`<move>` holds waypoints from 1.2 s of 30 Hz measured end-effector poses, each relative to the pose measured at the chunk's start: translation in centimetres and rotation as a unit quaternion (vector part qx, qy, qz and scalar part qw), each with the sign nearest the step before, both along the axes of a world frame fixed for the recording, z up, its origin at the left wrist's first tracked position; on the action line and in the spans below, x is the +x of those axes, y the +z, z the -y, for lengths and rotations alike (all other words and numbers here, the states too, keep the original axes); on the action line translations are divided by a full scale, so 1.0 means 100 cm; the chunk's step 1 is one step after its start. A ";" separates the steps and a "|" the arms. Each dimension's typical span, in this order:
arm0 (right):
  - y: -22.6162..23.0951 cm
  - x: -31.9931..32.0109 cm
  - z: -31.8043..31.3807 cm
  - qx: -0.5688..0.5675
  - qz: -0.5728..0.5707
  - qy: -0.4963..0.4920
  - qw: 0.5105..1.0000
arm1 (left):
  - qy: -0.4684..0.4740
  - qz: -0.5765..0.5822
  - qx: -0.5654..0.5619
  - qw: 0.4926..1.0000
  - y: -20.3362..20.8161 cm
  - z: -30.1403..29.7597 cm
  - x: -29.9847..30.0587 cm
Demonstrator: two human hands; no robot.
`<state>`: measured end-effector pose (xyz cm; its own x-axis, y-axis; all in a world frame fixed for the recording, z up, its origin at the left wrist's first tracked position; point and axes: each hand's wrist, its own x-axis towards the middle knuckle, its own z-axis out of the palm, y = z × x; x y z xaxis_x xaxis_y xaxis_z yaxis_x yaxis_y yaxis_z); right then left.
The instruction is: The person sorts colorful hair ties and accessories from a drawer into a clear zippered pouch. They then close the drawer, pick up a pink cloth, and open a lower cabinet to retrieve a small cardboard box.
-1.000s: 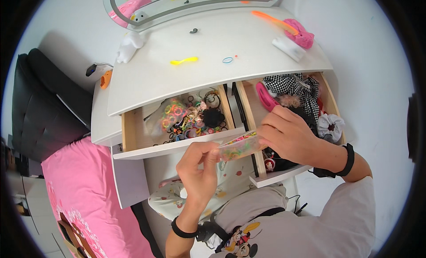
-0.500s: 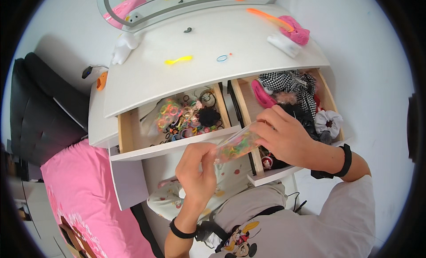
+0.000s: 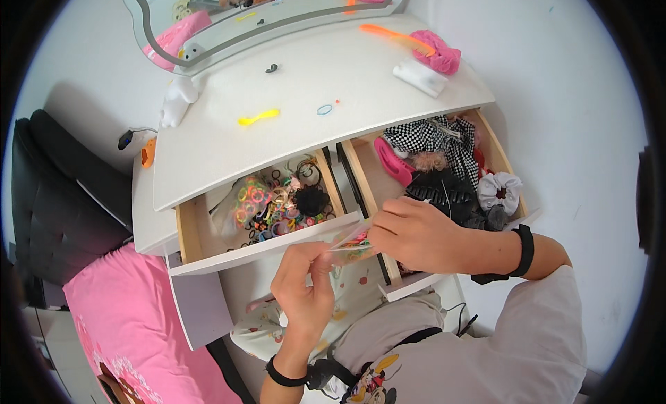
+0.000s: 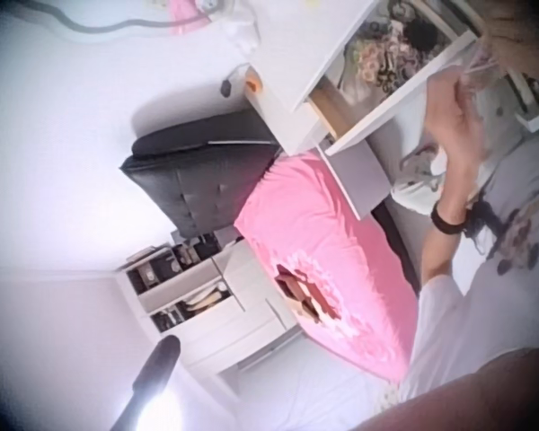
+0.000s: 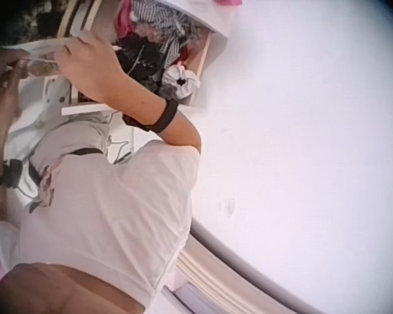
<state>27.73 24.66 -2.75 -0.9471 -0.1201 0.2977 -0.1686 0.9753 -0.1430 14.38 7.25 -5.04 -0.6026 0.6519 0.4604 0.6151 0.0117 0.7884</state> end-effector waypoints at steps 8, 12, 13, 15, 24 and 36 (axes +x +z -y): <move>0.003 0.004 -0.002 -0.095 0.033 0.041 0.994 | -0.059 -0.276 -0.149 0.948 0.025 -0.009 0.012; 0.016 0.006 -0.004 -0.148 0.019 0.110 0.983 | -0.061 -0.213 -0.178 0.959 0.008 -0.007 0.010; 0.022 0.004 -0.011 -0.180 0.049 0.119 0.975 | -0.061 -0.201 -0.160 0.964 0.009 -0.006 0.009; 0.042 -0.006 -0.038 -0.242 0.111 0.134 0.955 | -0.063 -0.177 -0.123 0.974 0.011 -0.006 0.010; -0.007 -0.146 -0.174 -0.115 -0.091 -0.071 0.987 | -0.042 -0.136 -0.111 0.984 0.012 -0.014 0.011; -0.005 -0.168 -0.159 -0.078 0.031 -0.095 0.992 | -0.042 -0.124 -0.115 0.985 0.015 -0.014 0.007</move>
<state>10.96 40.51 -3.28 -0.9652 0.1047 0.2399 0.0289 0.9536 -0.2997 15.09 8.64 -3.53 -0.4295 0.7993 0.4203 0.7946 0.1133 0.5965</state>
